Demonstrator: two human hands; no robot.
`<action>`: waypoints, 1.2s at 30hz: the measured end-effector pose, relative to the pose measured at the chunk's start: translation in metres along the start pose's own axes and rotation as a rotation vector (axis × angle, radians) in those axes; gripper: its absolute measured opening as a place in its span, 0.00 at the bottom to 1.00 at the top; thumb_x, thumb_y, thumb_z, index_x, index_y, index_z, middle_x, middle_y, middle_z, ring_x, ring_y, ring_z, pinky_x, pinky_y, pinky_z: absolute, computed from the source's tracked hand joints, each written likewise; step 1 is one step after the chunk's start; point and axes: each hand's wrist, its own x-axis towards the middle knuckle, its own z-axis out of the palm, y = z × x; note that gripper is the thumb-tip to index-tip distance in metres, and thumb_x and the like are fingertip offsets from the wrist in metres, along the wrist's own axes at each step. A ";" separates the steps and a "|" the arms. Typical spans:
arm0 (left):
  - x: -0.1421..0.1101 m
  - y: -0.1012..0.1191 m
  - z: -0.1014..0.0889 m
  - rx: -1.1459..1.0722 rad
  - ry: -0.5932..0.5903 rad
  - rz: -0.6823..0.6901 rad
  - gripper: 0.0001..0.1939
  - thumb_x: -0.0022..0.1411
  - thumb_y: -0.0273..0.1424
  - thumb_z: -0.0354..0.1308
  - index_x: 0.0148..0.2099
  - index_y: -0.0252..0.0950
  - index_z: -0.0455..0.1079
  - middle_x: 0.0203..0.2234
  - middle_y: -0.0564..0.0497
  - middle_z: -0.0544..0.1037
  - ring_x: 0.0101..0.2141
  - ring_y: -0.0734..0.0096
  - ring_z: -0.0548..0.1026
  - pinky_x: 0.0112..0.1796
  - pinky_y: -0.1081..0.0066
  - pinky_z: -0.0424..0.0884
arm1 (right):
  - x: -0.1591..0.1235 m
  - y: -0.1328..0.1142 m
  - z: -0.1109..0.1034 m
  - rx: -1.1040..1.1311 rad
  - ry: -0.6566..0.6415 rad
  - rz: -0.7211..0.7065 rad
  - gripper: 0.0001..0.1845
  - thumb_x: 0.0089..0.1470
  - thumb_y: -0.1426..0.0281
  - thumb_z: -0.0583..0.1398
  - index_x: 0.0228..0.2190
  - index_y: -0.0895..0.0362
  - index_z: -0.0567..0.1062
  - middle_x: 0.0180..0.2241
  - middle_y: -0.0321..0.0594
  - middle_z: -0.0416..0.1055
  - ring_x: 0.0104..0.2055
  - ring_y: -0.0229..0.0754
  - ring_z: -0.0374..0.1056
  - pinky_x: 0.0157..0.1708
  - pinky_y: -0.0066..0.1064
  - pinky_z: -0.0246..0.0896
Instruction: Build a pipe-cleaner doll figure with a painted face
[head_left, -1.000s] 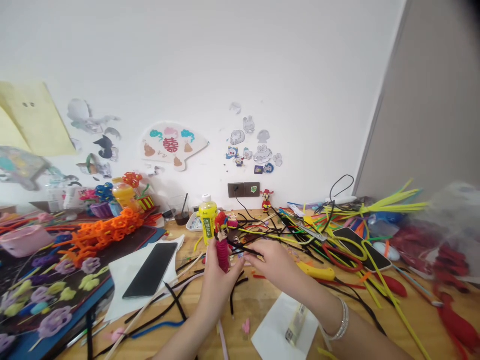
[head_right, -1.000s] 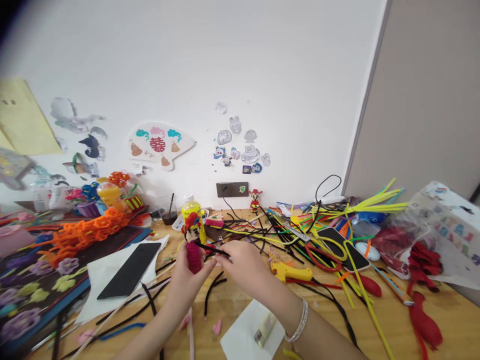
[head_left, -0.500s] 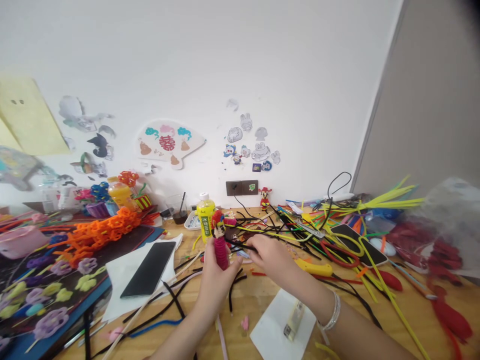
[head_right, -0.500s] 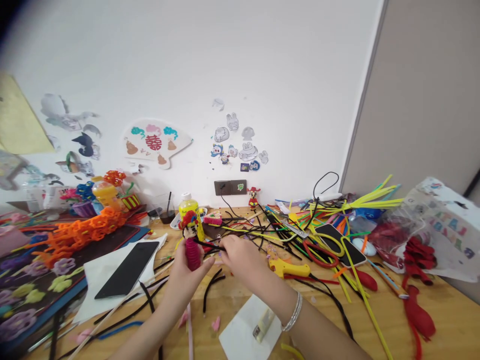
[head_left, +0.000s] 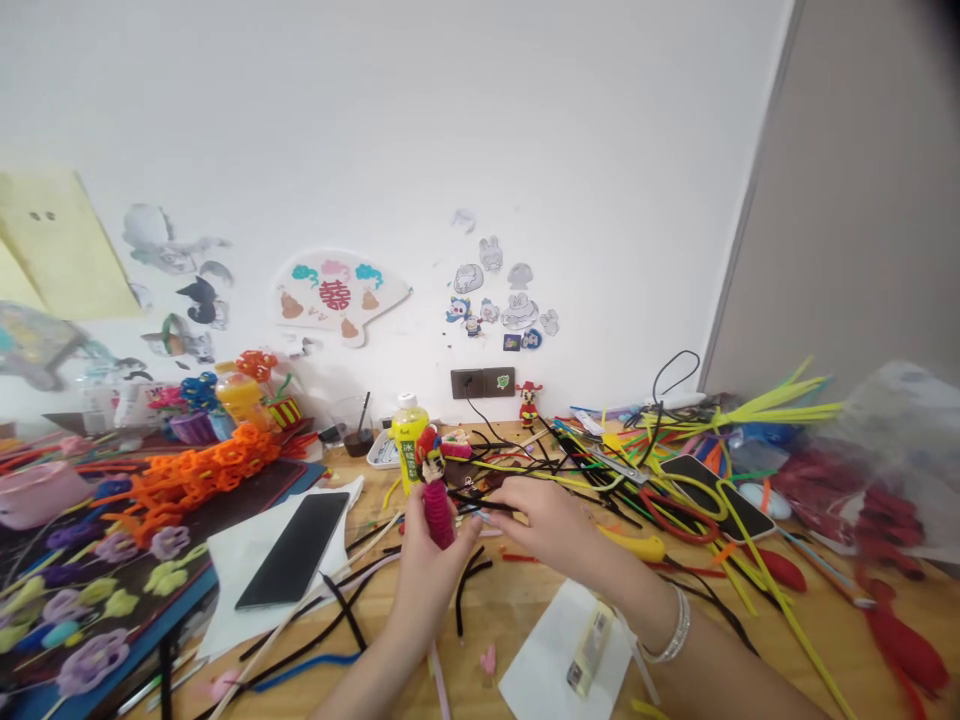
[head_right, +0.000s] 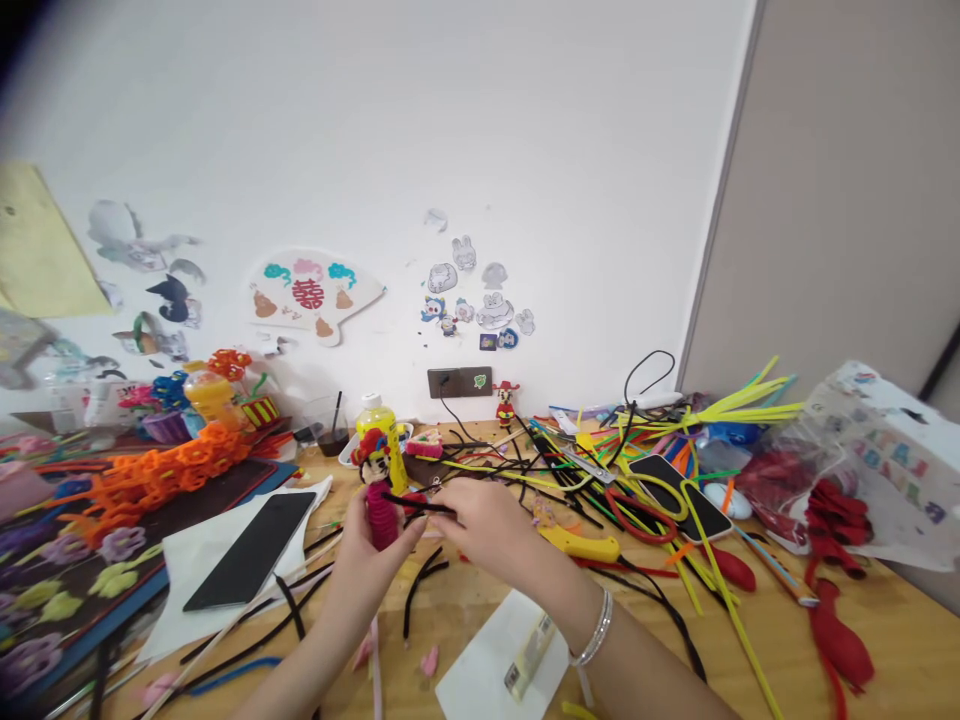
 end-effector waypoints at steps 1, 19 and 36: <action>0.000 0.002 0.000 0.017 -0.012 0.010 0.26 0.43 0.34 0.61 0.45 0.36 0.57 0.38 0.46 0.68 0.45 0.56 0.67 0.46 0.57 0.60 | 0.000 -0.003 0.002 -0.047 -0.013 -0.015 0.08 0.52 0.69 0.56 0.33 0.55 0.74 0.30 0.38 0.73 0.32 0.38 0.67 0.30 0.26 0.56; -0.003 -0.001 0.000 0.089 -0.068 0.112 0.27 0.47 0.32 0.60 0.49 0.38 0.56 0.42 0.47 0.67 0.45 0.58 0.66 0.47 0.57 0.59 | 0.000 -0.002 0.007 -0.259 -0.071 -0.013 0.06 0.51 0.71 0.56 0.32 0.57 0.73 0.30 0.39 0.72 0.31 0.38 0.67 0.28 0.27 0.55; -0.003 -0.005 -0.001 0.085 -0.048 0.086 0.26 0.44 0.35 0.61 0.46 0.37 0.60 0.36 0.49 0.69 0.41 0.59 0.68 0.42 0.59 0.63 | 0.000 0.007 -0.002 -0.147 -0.034 0.154 0.06 0.47 0.75 0.53 0.28 0.57 0.69 0.24 0.34 0.68 0.25 0.35 0.59 0.24 0.25 0.45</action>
